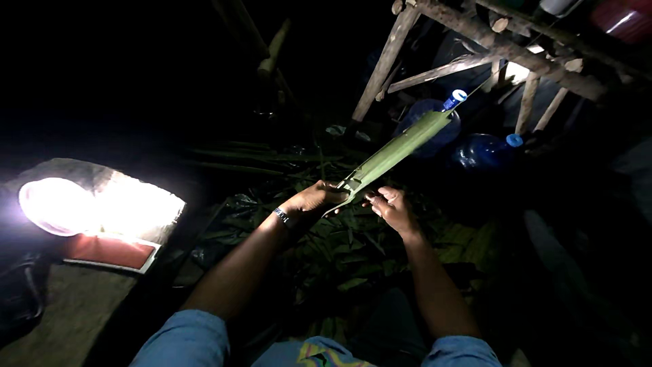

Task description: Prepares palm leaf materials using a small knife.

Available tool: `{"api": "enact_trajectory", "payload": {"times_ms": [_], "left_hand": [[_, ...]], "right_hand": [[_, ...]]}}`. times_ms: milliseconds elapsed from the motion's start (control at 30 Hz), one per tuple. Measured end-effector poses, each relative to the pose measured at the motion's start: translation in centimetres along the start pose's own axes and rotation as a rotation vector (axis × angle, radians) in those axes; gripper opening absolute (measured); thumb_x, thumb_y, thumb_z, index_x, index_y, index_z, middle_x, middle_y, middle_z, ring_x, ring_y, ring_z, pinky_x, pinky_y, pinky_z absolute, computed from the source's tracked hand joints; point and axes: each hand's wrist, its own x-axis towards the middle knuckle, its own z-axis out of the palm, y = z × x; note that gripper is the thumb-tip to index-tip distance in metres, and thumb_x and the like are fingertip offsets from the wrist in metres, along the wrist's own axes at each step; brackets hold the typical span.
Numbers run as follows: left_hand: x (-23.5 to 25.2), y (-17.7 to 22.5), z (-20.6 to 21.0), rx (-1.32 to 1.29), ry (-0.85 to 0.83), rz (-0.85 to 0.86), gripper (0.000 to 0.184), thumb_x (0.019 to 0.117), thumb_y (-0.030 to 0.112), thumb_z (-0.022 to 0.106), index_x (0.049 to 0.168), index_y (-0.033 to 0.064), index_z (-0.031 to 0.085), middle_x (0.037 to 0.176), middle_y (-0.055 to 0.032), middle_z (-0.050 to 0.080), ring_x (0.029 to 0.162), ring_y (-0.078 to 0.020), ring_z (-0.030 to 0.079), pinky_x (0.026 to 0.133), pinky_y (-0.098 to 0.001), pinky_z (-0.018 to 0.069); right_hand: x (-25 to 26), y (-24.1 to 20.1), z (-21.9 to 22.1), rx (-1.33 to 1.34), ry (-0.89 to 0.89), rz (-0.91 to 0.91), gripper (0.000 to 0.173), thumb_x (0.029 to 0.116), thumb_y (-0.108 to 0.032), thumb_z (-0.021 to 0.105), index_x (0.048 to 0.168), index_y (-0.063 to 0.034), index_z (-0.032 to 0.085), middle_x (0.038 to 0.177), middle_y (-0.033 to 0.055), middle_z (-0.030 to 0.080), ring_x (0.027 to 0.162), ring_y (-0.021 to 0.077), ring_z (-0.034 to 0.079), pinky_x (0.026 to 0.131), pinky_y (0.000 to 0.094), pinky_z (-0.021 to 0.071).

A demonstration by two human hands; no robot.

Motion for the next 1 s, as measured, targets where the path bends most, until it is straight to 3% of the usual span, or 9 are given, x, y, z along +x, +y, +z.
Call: {"api": "enact_trajectory", "payload": {"times_ms": [133, 200, 300, 400, 500, 633, 700, 867, 1000], "left_hand": [[-0.4, -0.1, -0.6, 0.101, -0.019, -0.043, 0.014, 0.1024, 0.011, 0.057, 0.098, 0.005, 0.069, 0.071, 0.0016, 0.066, 0.058, -0.003, 0.061, 0.054, -0.0165, 0.0509], [-0.6, 0.2, -0.9, 0.15, -0.025, -0.057, 0.013, 0.1025, 0.011, 0.058, 0.099, 0.0055, 0.069, 0.073, 0.0024, 0.066, 0.06, -0.0023, 0.061, 0.056, -0.0161, 0.0511], [-0.5, 0.1, -1.7, 0.196, -0.063, -0.064, 0.013, 0.1023, 0.009, 0.056, 0.102, 0.006, 0.07, 0.079, 0.0022, 0.068, 0.063, -0.0017, 0.061, 0.059, -0.0159, 0.0515], [0.0, -0.4, -3.2, 0.264, -0.115, -0.083, 0.015, 0.1033, 0.009, 0.055, 0.101, 0.0064, 0.07, 0.083, 0.0021, 0.071, 0.064, -0.0011, 0.063, 0.06, -0.0153, 0.0524], [-0.1, -1.1, -4.4, 0.36, -0.106, -0.132, 0.013, 0.1022, 0.011, 0.057, 0.098, 0.0075, 0.069, 0.082, 0.0029, 0.069, 0.067, -0.0019, 0.062, 0.063, -0.0174, 0.0532], [-0.6, -1.2, -3.9, 0.331, 0.166, -0.115, 0.011, 0.1009, 0.011, 0.061, 0.099, 0.0019, 0.066, 0.075, -0.0007, 0.061, 0.061, -0.0052, 0.056, 0.059, -0.0217, 0.0498], [-0.3, -1.3, -4.1, 0.315, 0.232, -0.082, 0.015, 0.1025, 0.016, 0.06, 0.101, 0.0021, 0.066, 0.075, -0.0017, 0.061, 0.062, -0.0066, 0.056, 0.059, -0.0236, 0.0504], [-0.1, -1.0, -2.9, 0.258, 0.255, -0.001, 0.021, 0.106, 0.017, 0.054, 0.107, 0.0012, 0.068, 0.079, -0.002, 0.066, 0.064, -0.0056, 0.06, 0.062, -0.0228, 0.0535], [-0.6, -0.4, -1.0, 0.367, 0.267, 0.112, 0.021, 0.1062, 0.016, 0.053, 0.101, 0.003, 0.069, 0.07, 0.0, 0.059, 0.056, -0.0042, 0.051, 0.053, -0.0209, 0.0454]], "right_hand": [[0.5, -0.3, -2.6, 0.013, 0.235, -0.007, 0.014, 0.0918, 0.002, 0.055, 0.09, -0.0048, 0.067, 0.077, -0.0033, 0.066, 0.056, 0.0009, 0.053, 0.052, 0.0199, 0.0465], [0.4, -0.7, -4.2, 0.036, 0.311, -0.009, 0.017, 0.0946, 0.002, 0.054, 0.1, -0.0045, 0.069, 0.084, -0.0013, 0.07, 0.065, 0.0034, 0.06, 0.057, 0.0215, 0.0516], [0.4, -0.7, -6.2, 0.138, 0.395, -0.011, 0.025, 0.1002, -0.002, 0.056, 0.121, -0.0059, 0.069, 0.087, 0.0021, 0.07, 0.057, 0.0044, 0.054, 0.05, 0.0192, 0.0458], [0.3, -0.6, -8.0, 0.27, 0.512, 0.026, 0.04, 0.1001, 0.002, 0.048, 0.136, -0.0086, 0.062, 0.087, 0.0023, 0.066, 0.049, 0.0035, 0.047, 0.043, 0.0159, 0.0416], [0.4, 0.0, -10.0, 0.368, 0.647, 0.056, 0.04, 0.1014, 0.004, 0.04, 0.134, -0.0088, 0.058, 0.086, 0.0007, 0.064, 0.046, 0.0031, 0.044, 0.041, 0.0166, 0.0397], [-0.1, 0.5, -11.8, 0.351, 0.713, 0.098, 0.035, 0.1037, 0.002, 0.039, 0.132, -0.009, 0.056, 0.086, 0.0007, 0.064, 0.045, 0.0031, 0.045, 0.04, 0.0161, 0.0405], [-0.4, 0.0, -11.2, 0.239, 0.6, 0.22, 0.035, 0.1049, -0.001, 0.042, 0.136, -0.0094, 0.056, 0.085, 0.0023, 0.063, 0.046, 0.0044, 0.043, 0.041, 0.0179, 0.0399], [-0.3, -0.7, -5.9, 0.01, -0.007, 0.302, 0.026, 0.1035, -0.01, 0.052, 0.127, -0.0023, 0.061, 0.077, 0.0016, 0.064, 0.05, 0.0029, 0.045, 0.046, 0.0189, 0.0397], [0.3, -1.2, -1.1, 0.052, -0.29, 0.341, 0.044, 0.1029, -0.01, 0.053, 0.147, -0.0081, 0.049, 0.08, 0.0011, 0.064, 0.052, 0.0023, 0.045, 0.048, 0.0186, 0.0376]]}}
